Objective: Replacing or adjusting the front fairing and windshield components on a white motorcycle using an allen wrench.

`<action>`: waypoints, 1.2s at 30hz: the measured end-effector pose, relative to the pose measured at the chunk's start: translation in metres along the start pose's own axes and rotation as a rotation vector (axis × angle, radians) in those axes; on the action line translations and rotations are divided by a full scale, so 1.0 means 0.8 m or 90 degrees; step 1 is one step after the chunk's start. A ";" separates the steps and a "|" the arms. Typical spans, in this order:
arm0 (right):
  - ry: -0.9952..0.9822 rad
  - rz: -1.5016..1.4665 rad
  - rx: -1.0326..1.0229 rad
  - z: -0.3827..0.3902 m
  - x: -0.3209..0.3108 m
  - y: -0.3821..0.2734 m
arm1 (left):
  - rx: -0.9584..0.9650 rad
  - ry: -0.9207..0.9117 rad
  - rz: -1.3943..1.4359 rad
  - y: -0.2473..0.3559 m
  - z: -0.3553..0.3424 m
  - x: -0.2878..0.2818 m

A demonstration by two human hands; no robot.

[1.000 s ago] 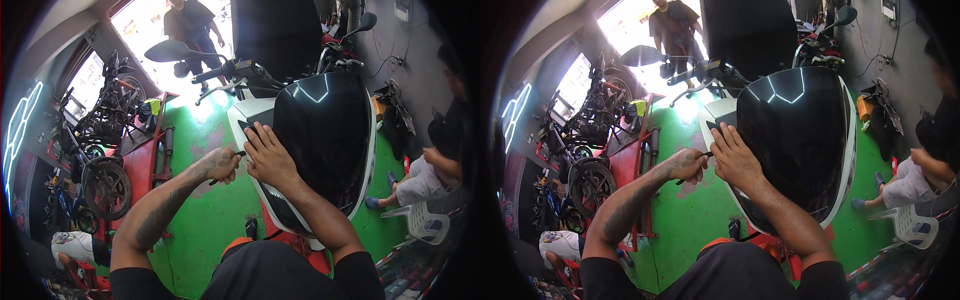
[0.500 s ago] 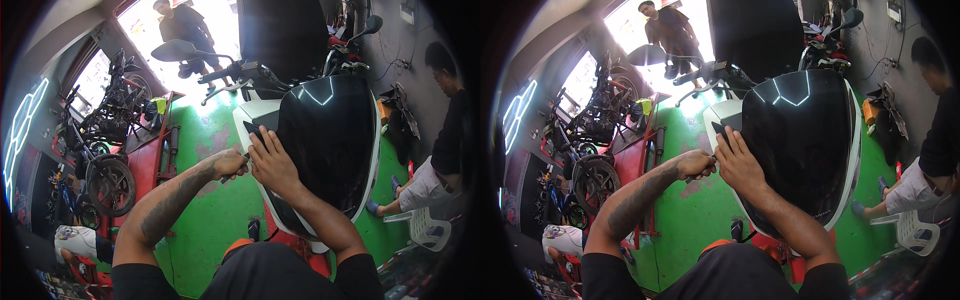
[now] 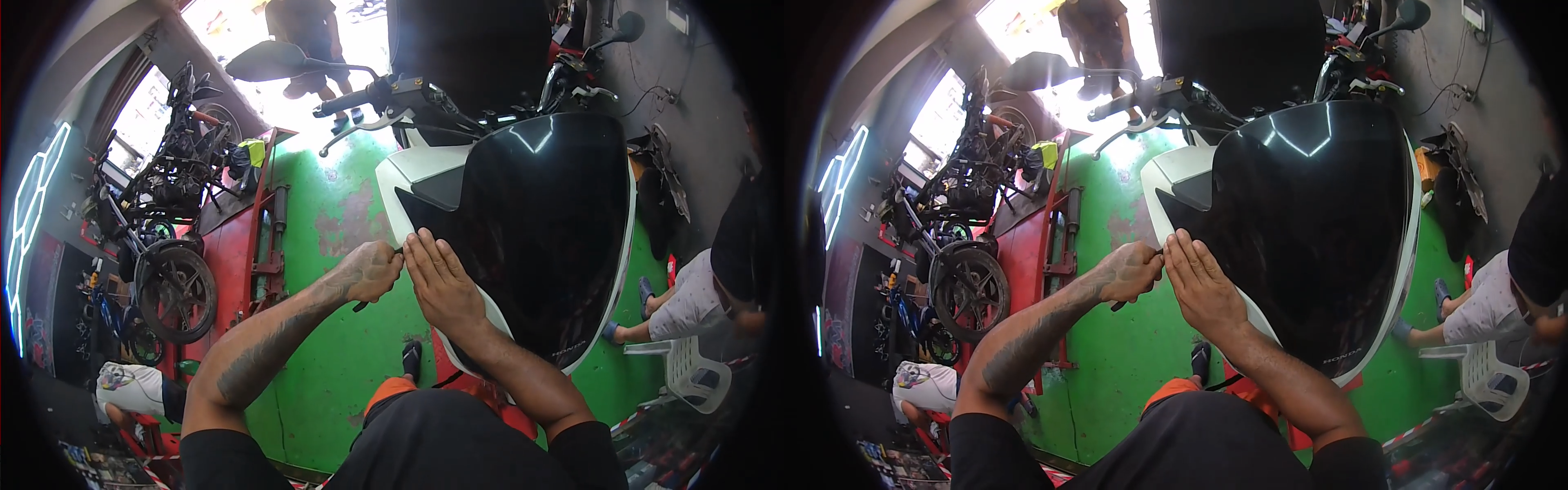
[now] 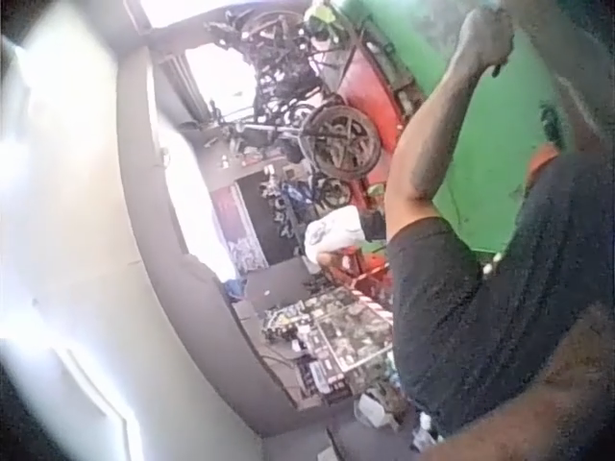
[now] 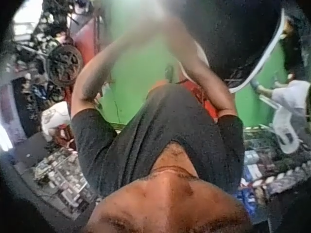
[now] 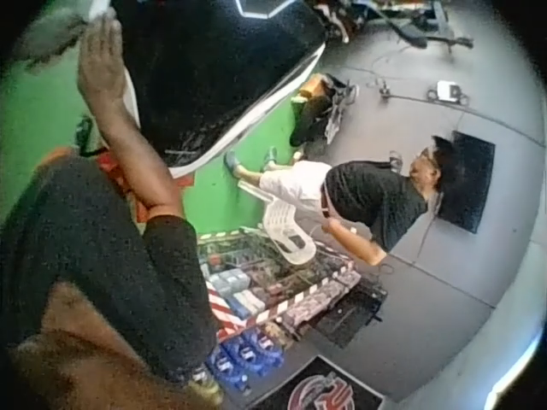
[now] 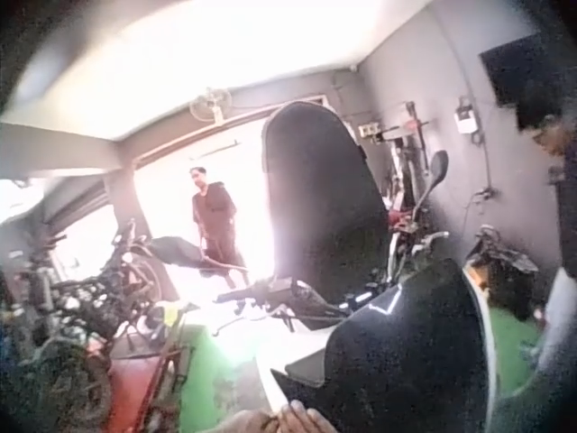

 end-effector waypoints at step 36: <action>-0.048 -0.227 0.074 0.022 0.003 -0.009 | 0.085 0.117 -0.168 0.013 -0.001 -0.011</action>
Point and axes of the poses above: each hand's wrist, its own z-axis away from the middle knuckle, its own x-axis out of the palm, y = z × x, the point moved 8 cm from there along -z, towards the middle knuckle, and after that the axes turned 2 degrees about y, right-handed, at the moved point
